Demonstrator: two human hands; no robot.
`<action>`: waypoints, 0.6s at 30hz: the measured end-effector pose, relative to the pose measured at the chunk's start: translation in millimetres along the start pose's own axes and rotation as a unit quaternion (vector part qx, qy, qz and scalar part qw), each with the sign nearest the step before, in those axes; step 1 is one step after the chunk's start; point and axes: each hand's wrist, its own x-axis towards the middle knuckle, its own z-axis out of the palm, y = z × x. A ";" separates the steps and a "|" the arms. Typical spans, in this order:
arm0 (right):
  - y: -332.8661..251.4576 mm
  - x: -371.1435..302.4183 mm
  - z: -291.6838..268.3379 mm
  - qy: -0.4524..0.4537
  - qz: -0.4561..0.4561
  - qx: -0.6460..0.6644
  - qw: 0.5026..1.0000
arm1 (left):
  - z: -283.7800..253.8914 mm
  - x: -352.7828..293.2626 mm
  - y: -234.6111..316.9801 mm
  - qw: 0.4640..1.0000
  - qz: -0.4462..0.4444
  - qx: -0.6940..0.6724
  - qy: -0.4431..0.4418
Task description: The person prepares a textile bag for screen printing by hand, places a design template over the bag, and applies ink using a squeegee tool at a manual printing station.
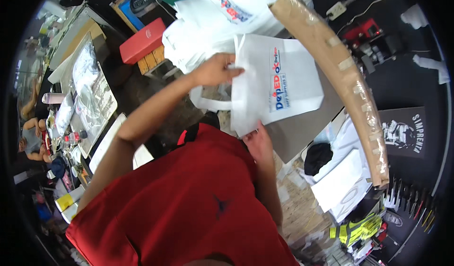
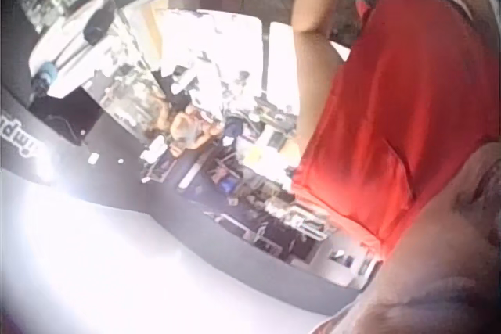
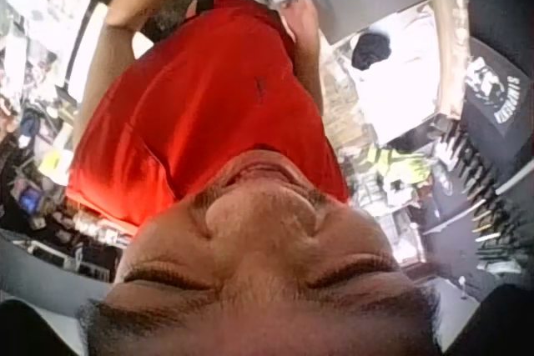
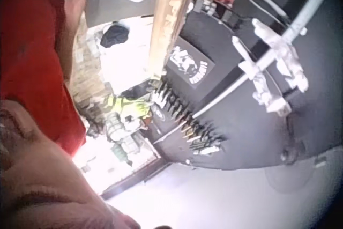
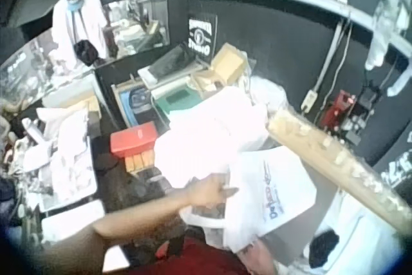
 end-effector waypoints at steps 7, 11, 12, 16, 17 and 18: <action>-21.5 136.8 164.1 0.026 -0.190 -0.133 0.972 | -163.6 39.1 -1.1 0.978 0.049 0.081 0.186; -51.4 218.3 194.8 0.103 -0.234 -0.280 0.925 | -238.9 88.9 -63.3 0.932 -0.076 0.267 0.234; -48.3 233.1 212.2 0.061 -0.271 -0.221 0.935 | -235.7 88.6 -61.6 0.942 -0.097 0.170 0.272; -26.3 279.4 228.3 0.145 -0.229 -0.287 0.919 | -276.3 99.7 -137.5 0.928 -0.172 0.238 0.229; -26.5 285.6 231.8 0.180 -0.217 -0.325 0.902 | -274.3 103.0 -144.2 0.921 -0.189 0.273 0.206; -28.2 287.7 234.5 0.183 -0.221 -0.325 0.901 | -269.3 105.2 -148.6 0.911 -0.202 0.309 0.184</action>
